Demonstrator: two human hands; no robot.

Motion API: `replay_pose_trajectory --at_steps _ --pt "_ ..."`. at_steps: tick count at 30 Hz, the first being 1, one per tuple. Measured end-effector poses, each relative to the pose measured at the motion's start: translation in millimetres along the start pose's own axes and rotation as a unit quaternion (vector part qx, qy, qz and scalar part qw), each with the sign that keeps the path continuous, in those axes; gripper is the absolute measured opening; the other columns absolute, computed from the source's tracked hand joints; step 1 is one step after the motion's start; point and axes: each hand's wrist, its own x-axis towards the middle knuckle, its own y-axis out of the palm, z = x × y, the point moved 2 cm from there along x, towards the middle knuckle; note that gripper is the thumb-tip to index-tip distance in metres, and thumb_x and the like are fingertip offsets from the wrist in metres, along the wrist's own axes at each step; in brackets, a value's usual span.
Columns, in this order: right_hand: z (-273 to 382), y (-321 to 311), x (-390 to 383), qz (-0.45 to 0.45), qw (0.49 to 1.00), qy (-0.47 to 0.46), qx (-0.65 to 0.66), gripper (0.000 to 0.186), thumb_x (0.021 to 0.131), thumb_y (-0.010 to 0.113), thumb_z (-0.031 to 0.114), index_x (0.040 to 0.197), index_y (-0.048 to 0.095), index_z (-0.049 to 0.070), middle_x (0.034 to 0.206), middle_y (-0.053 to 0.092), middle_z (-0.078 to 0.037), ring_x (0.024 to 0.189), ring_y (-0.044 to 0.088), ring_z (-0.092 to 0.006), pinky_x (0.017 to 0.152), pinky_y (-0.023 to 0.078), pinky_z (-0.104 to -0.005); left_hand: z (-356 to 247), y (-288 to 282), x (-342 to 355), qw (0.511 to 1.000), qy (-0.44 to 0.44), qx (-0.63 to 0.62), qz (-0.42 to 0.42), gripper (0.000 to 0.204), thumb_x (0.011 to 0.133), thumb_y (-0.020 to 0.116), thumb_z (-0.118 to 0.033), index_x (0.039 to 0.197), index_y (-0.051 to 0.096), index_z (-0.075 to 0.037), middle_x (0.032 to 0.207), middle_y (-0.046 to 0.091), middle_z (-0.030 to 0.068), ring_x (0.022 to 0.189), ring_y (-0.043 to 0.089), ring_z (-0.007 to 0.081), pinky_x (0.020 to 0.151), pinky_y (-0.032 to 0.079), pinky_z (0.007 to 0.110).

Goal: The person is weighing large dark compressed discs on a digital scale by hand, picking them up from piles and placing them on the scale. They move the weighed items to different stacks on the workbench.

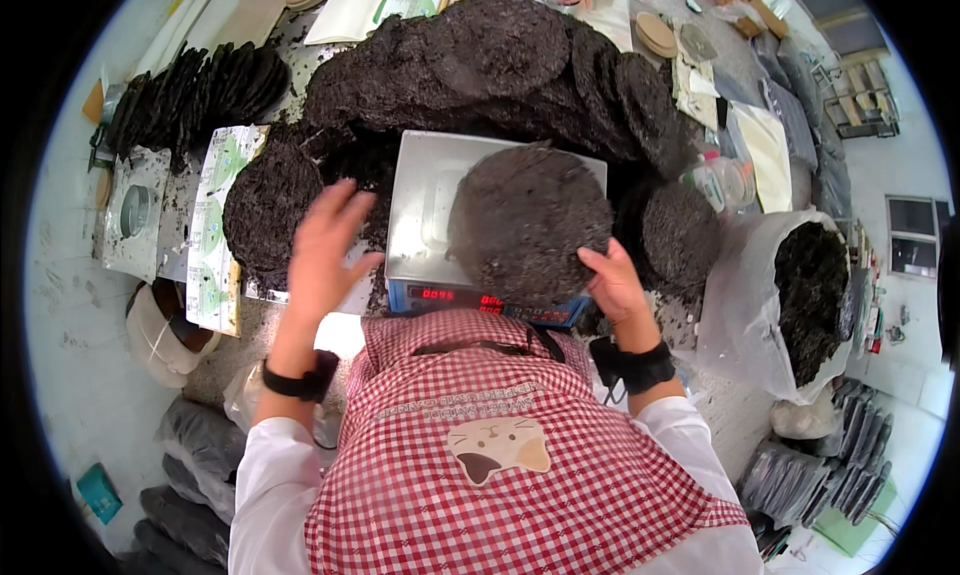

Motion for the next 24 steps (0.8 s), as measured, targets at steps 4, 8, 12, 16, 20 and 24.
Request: replay_pose_trajectory --at_steps 4,8,12,16,20,24 --pt "63.3 5.1 50.9 0.038 0.995 -0.094 0.026 0.041 0.088 0.056 0.001 0.128 0.046 0.001 0.125 0.057 -0.010 0.113 0.057 -0.0230 0.097 0.046 -0.0398 86.2 -4.5 -29.6 0.954 -0.180 0.239 0.001 0.092 0.063 0.083 -0.031 0.140 0.038 -0.009 0.141 0.043 0.0161 0.130 0.040 0.0324 0.105 0.033 0.047" --pt "116.0 17.4 125.4 -0.061 0.986 -0.154 0.025 0.028 0.089 0.058 0.003 0.116 0.052 0.003 0.112 0.061 -0.010 0.103 0.060 -0.0224 0.090 0.050 -0.0383 127.5 7.0 -38.1 0.957 -0.188 0.187 0.114 0.076 0.067 0.079 -0.027 0.134 0.047 -0.010 0.140 0.045 0.0142 0.128 0.042 0.0319 0.103 0.037 0.044" --pt "106.3 -15.3 151.8 -0.064 0.988 -0.136 -0.030 0.037 0.090 0.058 0.007 0.123 0.044 -0.004 0.110 0.060 -0.018 0.099 0.061 -0.0261 0.087 0.052 -0.0360 141.2 0.4 -33.3 0.975 -0.153 0.138 0.083 0.052 0.074 0.068 -0.016 0.124 0.055 -0.007 0.131 0.054 0.0125 0.122 0.049 0.0308 0.098 0.043 0.039" --pt "66.9 -6.9 98.3 -0.104 0.986 -0.122 -0.052 0.042 0.092 0.055 0.006 0.130 0.040 -0.003 0.115 0.058 -0.021 0.094 0.063 -0.0253 0.084 0.053 -0.0334 138.5 -0.9 -45.2 0.966 -0.166 0.196 0.015 0.046 0.073 0.058 -0.004 0.119 0.058 -0.005 0.123 0.059 0.0125 0.118 0.052 0.0303 0.097 0.044 0.039" --pt "38.4 -12.1 36.8 -0.101 0.984 -0.093 -0.115 0.038 0.092 0.054 0.007 0.128 0.044 -0.001 0.113 0.060 -0.017 0.091 0.064 -0.0202 0.080 0.054 -0.0293 89.1 -26.9 -26.1 0.972 -0.067 0.171 -0.148 0.045 0.073 0.052 0.002 0.117 0.060 -0.005 0.120 0.061 0.0123 0.118 0.054 0.0291 0.098 0.044 0.038" --pt "24.0 -3.5 4.1 -0.101 0.979 -0.100 -0.143 0.035 0.093 0.054 0.008 0.126 0.048 -0.001 0.110 0.062 -0.014 0.089 0.064 -0.0168 0.078 0.053 -0.0267 -8.5 -13.7 -7.7 0.968 0.165 0.054 -0.182 0.042 0.077 0.053 -0.002 0.118 0.059 -0.006 0.123 0.060 0.0118 0.122 0.052 0.0280 0.103 0.040 0.041"
